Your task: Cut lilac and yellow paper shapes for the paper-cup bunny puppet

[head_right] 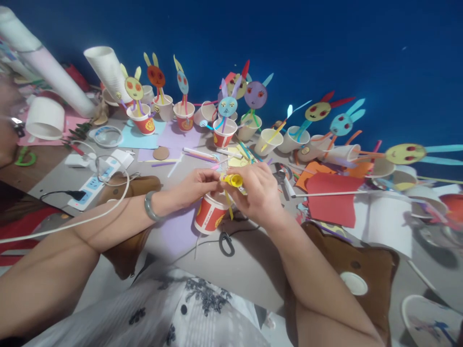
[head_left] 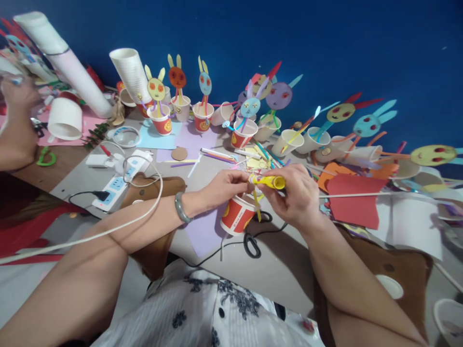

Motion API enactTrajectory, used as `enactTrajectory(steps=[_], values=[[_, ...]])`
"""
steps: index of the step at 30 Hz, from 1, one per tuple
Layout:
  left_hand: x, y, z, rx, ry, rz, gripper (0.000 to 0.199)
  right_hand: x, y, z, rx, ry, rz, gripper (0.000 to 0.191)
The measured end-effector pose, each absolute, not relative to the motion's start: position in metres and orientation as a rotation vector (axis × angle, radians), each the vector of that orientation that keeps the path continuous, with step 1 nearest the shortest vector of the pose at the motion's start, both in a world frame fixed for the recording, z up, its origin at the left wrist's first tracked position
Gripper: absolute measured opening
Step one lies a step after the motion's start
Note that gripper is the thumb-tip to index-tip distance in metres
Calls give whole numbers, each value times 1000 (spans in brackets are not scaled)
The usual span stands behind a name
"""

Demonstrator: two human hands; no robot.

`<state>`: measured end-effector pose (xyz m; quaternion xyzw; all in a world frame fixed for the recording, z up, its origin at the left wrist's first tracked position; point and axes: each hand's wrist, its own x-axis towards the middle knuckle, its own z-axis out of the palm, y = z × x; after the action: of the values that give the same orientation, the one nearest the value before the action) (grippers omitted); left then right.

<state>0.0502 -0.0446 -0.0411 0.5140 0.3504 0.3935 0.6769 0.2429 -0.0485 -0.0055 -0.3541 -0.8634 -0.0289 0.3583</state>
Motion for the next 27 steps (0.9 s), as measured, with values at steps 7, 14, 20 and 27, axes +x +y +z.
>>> enactTrajectory(steps=[7, 14, 20, 27], values=[[51, -44, -44, 1132, 823, 888, 20, 238, -46, -16, -842, -2224, -179, 15], [54, -47, -37, 1035, 815, 865, 21, 241, -40, -18, -896, -2176, -277, 13], [53, -50, -34, 1058, 810, 862, 20, 245, -50, -8, -1036, -1930, -36, 11], [51, -45, -37, 1073, 810, 869, 17, 239, -47, -14, -749, -2192, -144, 15]])
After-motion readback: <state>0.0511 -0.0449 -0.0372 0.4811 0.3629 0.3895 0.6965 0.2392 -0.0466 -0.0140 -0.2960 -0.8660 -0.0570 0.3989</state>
